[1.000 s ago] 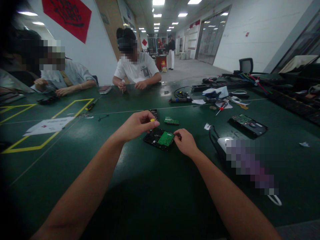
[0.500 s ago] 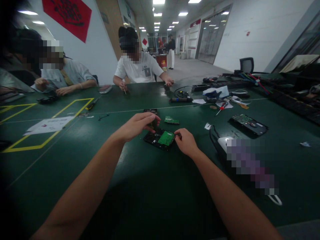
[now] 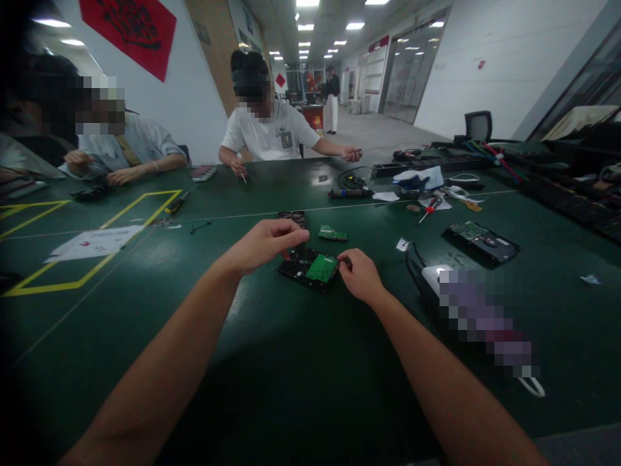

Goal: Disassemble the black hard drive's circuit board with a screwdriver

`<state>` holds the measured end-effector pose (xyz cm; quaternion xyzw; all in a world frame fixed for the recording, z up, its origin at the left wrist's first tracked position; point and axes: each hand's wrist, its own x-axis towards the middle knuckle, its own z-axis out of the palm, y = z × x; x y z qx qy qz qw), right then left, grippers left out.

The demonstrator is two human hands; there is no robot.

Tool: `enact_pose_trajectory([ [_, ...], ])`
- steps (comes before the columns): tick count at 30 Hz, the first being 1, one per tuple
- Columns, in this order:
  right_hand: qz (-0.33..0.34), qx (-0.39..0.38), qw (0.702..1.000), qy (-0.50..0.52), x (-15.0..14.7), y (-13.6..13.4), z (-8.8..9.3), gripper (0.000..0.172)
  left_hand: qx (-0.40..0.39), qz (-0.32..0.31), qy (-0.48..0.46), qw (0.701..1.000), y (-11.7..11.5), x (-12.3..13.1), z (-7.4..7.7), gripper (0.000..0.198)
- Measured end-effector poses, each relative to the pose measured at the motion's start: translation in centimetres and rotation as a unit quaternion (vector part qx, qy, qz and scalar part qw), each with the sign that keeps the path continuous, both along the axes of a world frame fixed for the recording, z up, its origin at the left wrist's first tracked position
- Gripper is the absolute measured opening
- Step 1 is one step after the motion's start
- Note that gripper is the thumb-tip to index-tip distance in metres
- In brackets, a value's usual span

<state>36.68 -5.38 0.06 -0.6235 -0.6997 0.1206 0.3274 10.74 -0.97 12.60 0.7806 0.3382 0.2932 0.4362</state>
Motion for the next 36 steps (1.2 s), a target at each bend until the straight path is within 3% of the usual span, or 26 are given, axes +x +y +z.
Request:
enact_pose_trajectory([
  [7, 0.003, 0.001, 1.000, 0.000, -0.03, -0.08, 0.17, 0.020, 0.000, 0.031, 0.030, 0.999, 0.00, -0.25, -0.24, 0.046],
  [14, 0.004, 0.014, 1.000, -0.001, 0.08, 0.12, -0.25, 0.019, 0.003, -0.037, 0.001, 0.999, -0.28, -0.02, 0.20, 0.041],
  [22, 0.000, 0.011, 1.000, -0.004, 0.01, 0.16, -0.25, 0.019, -0.006, -0.060, -0.029, 0.998, 0.15, -0.24, -0.04, 0.034],
  [30, 0.003, 0.008, 1.000, -0.011, 0.08, 0.13, -0.15, 0.019, -0.163, -0.027, -0.146, 0.975, -0.03, 0.18, -0.15, 0.028],
  [36, 0.008, 0.006, 1.000, -0.010, 0.10, 0.14, -0.15, 0.019, -0.074, -0.002, -0.082, 0.994, 0.42, -0.16, -0.34, 0.030],
])
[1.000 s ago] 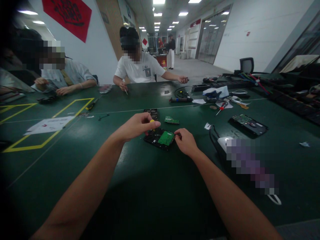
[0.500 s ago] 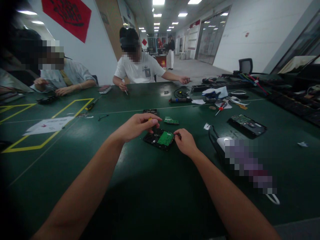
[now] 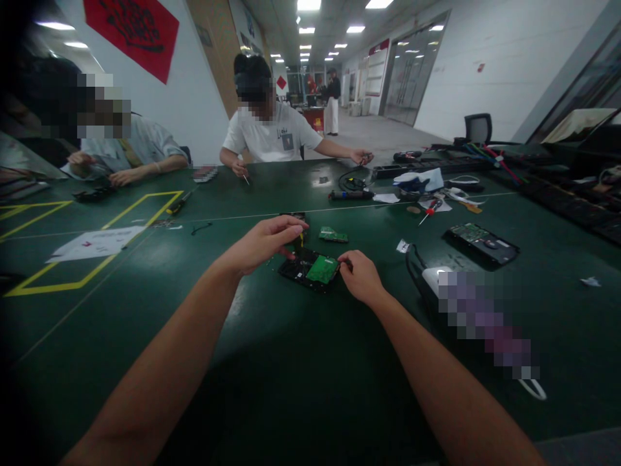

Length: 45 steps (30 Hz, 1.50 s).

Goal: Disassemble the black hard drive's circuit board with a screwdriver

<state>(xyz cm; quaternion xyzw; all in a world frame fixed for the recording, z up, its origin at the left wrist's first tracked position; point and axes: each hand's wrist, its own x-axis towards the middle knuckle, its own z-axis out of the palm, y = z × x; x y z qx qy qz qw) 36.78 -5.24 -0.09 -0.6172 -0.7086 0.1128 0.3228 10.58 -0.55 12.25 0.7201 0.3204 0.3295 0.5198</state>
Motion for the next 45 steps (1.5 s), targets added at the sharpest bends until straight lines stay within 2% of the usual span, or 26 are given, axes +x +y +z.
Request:
enact_pose_trajectory([
  [6, 0.002, 0.002, 1.000, 0.004, 0.0, 0.0, 0.0, 0.021, 0.032, 0.002, 0.009, 0.999, 0.0, 0.1, -0.3, 0.029],
  [11, 0.000, 0.002, 1.000, -0.002, -0.1, 0.0, 0.1, 0.021, -0.024, -0.024, -0.058, 0.998, -0.3, 0.5, -0.4, 0.027],
  [18, 0.001, -0.002, 1.000, -0.001, -0.1, -0.1, 0.2, 0.020, -0.111, -0.012, -0.093, 0.989, -0.3, 0.4, -0.2, 0.030],
  [24, 0.000, 0.000, 1.000, 0.006, -0.1, -0.1, 0.1, 0.020, -0.045, 0.020, -0.033, 0.998, -0.1, 0.0, -0.1, 0.029],
  [28, -0.002, 0.002, 1.000, 0.011, -0.1, -0.2, 0.1, 0.020, -0.041, 0.044, -0.019, 0.998, -0.1, 0.2, -0.2, 0.029],
  [31, -0.002, 0.005, 1.000, 0.009, -0.2, -0.2, 0.2, 0.020, -0.048, 0.031, -0.012, 0.998, -0.3, 0.4, -0.1, 0.031],
  [37, -0.005, 0.000, 1.000, 0.007, -0.2, -0.1, 0.2, 0.020, -0.100, -0.043, -0.057, 0.992, -0.8, 0.7, 0.0, 0.025],
  [45, -0.011, -0.009, 1.000, 0.004, -0.1, -0.1, 0.1, 0.020, -0.175, -0.024, -0.120, 0.977, -0.8, 0.9, 0.3, 0.026],
])
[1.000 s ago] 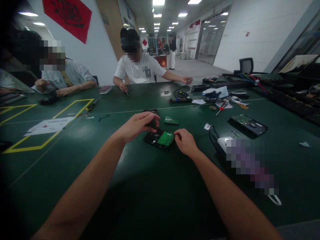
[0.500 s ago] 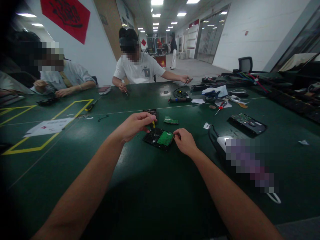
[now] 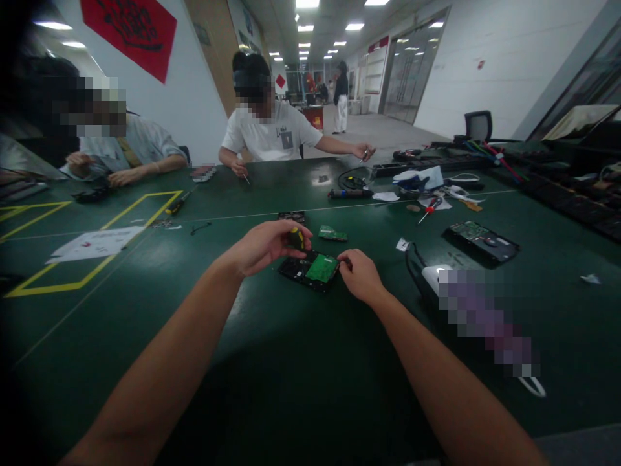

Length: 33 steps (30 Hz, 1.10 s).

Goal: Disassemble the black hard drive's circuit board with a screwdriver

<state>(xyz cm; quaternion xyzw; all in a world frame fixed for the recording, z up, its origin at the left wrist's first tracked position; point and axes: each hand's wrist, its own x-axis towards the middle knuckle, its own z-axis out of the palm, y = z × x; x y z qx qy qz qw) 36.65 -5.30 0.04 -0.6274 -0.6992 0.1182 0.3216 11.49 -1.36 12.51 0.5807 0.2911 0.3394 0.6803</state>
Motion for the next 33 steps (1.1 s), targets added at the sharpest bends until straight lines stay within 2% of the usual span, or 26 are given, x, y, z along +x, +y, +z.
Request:
enact_pose_trajectory([
  [7, 0.005, 0.001, 1.000, 0.000, 0.0, -0.1, 0.1, 0.021, 0.027, 0.000, 0.023, 0.999, 0.6, -0.7, -0.4, 0.027],
  [16, 0.007, 0.005, 1.000, -0.002, -0.1, -0.2, 0.2, 0.020, 0.085, 0.062, 0.080, 0.991, 0.5, -0.4, -0.5, 0.035],
  [20, 0.009, 0.006, 1.000, -0.009, -0.1, -0.1, 0.1, 0.020, 0.099, 0.071, 0.090, 0.988, 0.3, 0.0, -0.9, 0.039],
  [23, 0.007, 0.006, 1.000, -0.012, 0.0, 0.0, 0.0, 0.020, 0.114, 0.050, 0.104, 0.987, 0.0, 0.2, -0.8, 0.040],
  [29, 0.010, 0.006, 1.000, -0.005, 0.0, 0.0, -0.1, 0.020, 0.158, -0.044, 0.112, 0.980, -0.4, -0.1, 0.2, 0.031],
  [33, 0.011, 0.012, 1.000, -0.004, 0.0, 0.0, -0.1, 0.020, 0.106, -0.032, 0.083, 0.990, -0.4, -0.2, 0.3, 0.023],
])
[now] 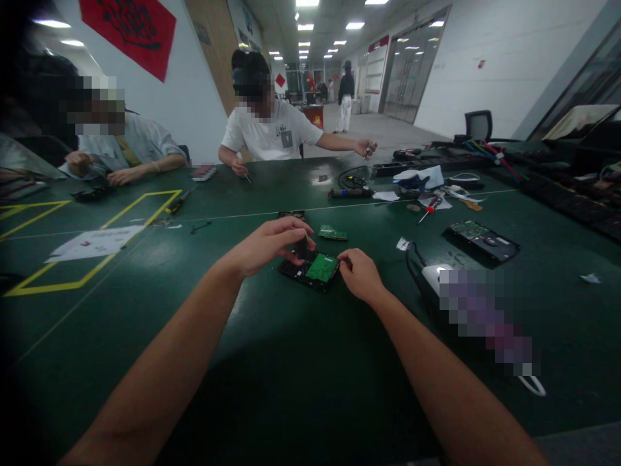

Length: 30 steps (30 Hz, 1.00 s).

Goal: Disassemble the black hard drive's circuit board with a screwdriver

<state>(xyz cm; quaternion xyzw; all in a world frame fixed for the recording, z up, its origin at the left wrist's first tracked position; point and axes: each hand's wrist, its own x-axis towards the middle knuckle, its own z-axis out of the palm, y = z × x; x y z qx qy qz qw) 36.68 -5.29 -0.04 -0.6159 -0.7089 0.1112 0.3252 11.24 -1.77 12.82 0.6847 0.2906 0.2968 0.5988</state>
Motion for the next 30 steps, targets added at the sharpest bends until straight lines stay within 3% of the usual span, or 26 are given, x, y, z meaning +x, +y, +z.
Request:
enact_pose_trajectory([
  [6, -0.003, 0.000, 1.000, -0.007, 0.0, 0.0, 0.0, 0.021, -0.078, 0.016, -0.050, 0.996, 0.2, 0.0, 0.0, 0.018],
  [12, -0.001, -0.007, 1.000, -0.002, 0.0, 0.0, 0.1, 0.020, -0.019, 0.068, -0.025, 0.997, 0.6, -0.3, 0.0, 0.024],
  [19, -0.009, -0.008, 1.000, 0.002, -0.3, -0.3, 0.5, 0.020, -0.095, 0.007, -0.076, 0.993, 0.1, -0.3, 0.4, 0.021],
  [23, -0.007, -0.004, 1.000, 0.000, -0.2, -0.2, 0.4, 0.020, -0.056, 0.013, -0.062, 0.996, 0.2, -0.3, 0.2, 0.023],
  [30, -0.001, -0.003, 1.000, 0.000, -0.1, -0.2, 0.2, 0.020, 0.049, 0.096, 0.023, 0.994, 0.9, -0.2, -0.6, 0.031],
])
